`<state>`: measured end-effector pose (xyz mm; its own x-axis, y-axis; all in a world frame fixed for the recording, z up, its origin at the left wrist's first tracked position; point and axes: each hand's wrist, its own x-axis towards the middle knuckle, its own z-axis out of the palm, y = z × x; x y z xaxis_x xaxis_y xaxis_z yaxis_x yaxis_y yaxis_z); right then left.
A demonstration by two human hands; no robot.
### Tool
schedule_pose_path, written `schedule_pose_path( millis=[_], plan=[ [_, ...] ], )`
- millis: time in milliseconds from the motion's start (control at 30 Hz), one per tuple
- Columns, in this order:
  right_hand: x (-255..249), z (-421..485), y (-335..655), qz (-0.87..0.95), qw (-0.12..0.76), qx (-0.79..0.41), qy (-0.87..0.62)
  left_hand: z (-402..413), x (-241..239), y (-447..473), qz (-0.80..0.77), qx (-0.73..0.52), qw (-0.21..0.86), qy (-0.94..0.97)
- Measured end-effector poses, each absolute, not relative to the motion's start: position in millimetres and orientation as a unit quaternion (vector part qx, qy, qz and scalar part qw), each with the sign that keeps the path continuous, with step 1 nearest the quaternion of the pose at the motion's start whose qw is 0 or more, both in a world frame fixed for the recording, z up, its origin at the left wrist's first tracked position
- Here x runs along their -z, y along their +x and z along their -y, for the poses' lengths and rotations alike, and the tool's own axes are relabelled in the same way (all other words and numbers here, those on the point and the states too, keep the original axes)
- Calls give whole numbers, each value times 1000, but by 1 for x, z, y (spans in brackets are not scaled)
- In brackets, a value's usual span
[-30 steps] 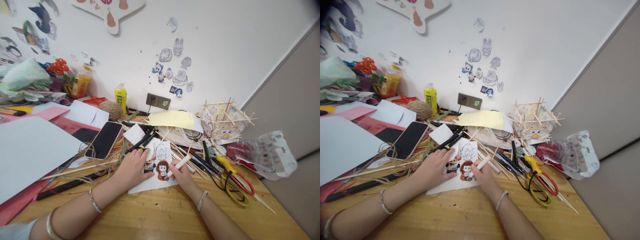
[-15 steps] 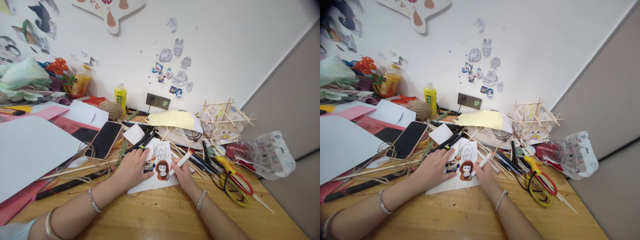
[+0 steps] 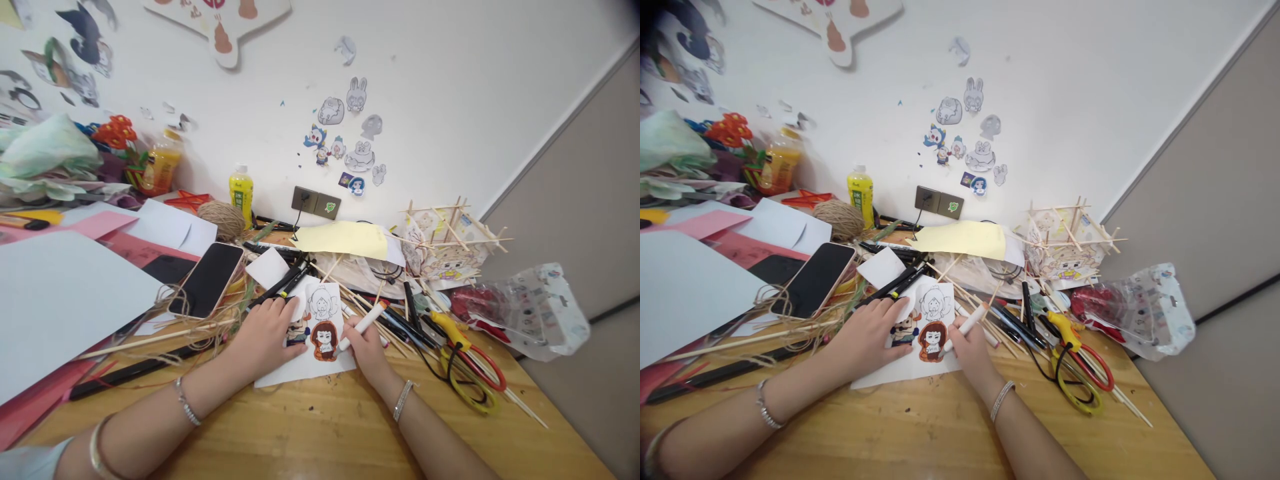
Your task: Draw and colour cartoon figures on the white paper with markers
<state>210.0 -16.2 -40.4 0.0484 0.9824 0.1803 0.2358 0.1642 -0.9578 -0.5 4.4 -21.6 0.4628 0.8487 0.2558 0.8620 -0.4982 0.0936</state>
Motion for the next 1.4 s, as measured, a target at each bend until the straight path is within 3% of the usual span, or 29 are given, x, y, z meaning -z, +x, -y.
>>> schedule_pose_path(
  millis=[400,767,900,1033,1200,1400],
  plan=[
    [40,16,211,539,555,-361,-520,-6,22,-1,498,161,0,-852],
    [33,4,218,466,673,-244,-520,-21,19,-8,496,323,-230,-773],
    [30,3,219,447,674,-210,-549,-28,20,-10,468,398,-321,-721],
    [33,-2,221,460,660,-260,-533,-29,18,-10,449,444,-404,-661],
    [35,2,218,546,608,-282,-502,-26,14,-10,412,459,-604,-504],
    [26,11,212,522,617,-325,-491,-31,16,-15,463,475,-582,-470]
  ],
)
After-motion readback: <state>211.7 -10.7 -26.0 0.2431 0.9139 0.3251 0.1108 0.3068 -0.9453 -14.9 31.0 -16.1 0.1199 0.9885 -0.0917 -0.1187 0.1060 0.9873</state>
